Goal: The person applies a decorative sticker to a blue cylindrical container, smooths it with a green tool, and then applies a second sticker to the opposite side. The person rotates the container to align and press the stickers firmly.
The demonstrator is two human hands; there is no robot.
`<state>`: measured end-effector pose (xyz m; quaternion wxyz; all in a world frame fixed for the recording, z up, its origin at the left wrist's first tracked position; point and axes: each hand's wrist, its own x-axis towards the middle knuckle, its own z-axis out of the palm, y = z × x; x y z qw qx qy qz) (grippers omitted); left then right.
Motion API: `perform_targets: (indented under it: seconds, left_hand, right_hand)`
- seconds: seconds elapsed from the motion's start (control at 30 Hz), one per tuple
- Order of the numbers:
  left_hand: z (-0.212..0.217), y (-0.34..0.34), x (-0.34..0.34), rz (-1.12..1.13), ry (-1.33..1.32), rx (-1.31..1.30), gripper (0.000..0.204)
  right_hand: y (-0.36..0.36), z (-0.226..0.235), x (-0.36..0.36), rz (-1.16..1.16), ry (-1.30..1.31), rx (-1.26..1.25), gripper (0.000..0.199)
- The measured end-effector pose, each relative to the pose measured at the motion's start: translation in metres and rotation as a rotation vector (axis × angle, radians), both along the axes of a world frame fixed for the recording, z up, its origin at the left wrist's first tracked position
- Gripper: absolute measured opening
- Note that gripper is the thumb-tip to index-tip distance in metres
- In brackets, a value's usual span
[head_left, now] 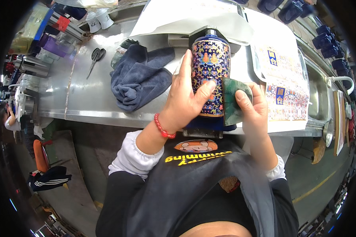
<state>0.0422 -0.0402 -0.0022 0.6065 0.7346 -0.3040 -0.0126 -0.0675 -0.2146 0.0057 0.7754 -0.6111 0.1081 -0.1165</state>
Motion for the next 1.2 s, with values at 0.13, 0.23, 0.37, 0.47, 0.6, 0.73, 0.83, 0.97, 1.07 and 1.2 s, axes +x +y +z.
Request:
perform_targets:
  seconds: [0.13, 0.23, 0.37, 0.47, 0.6, 0.73, 0.83, 0.97, 1.07, 1.2]
  left_hand:
    - [0.016, 0.008, -0.032, 0.002, -0.708, 0.398, 0.089]
    - [0.016, 0.006, -0.055, -0.025, -0.784, 0.722, 0.087]
    - [0.01, 0.011, -0.055, 0.144, -0.7, 0.717, 0.092]
    - [0.013, 0.018, -0.052, 0.205, -0.584, 0.695, 0.095]
    - [0.015, 0.015, -0.058, 0.087, -0.63, 0.632, 0.088]
    - [0.009, 0.006, -0.057, 0.057, -0.688, 0.711, 0.089]
    - [0.007, 0.007, -0.055, 0.113, -0.688, 0.687, 0.089]
    - [0.005, 0.014, -0.056, 0.148, -0.64, 0.65, 0.09]
    - [-0.002, 0.021, -0.052, 0.157, -0.543, 0.542, 0.09]
    - [-0.013, 0.032, -0.055, 0.155, -0.462, 0.465, 0.093]
  right_hand:
    - [0.007, -0.006, 0.006, -0.038, 0.038, 0.072, 0.014]
    - [0.006, -0.009, 0.007, -0.063, 0.067, 0.058, 0.015]
    - [0.004, -0.01, 0.007, -0.017, 0.09, 0.015, 0.015]
    - [0.005, -0.01, 0.008, -0.021, 0.101, -0.006, 0.015]
    - [0.005, -0.008, 0.008, -0.004, 0.074, 0.02, 0.016]
    - [0.003, -0.009, 0.008, -0.006, 0.075, -0.007, 0.015]
    - [0.004, -0.01, 0.009, -0.013, 0.091, -0.007, 0.015]
    - [0.005, -0.008, 0.009, -0.028, 0.08, 0.026, 0.015]
    - [0.003, -0.007, 0.009, -0.004, 0.088, -0.013, 0.016]
    - [0.002, -0.01, 0.008, 0.05, 0.081, 0.048, 0.019]
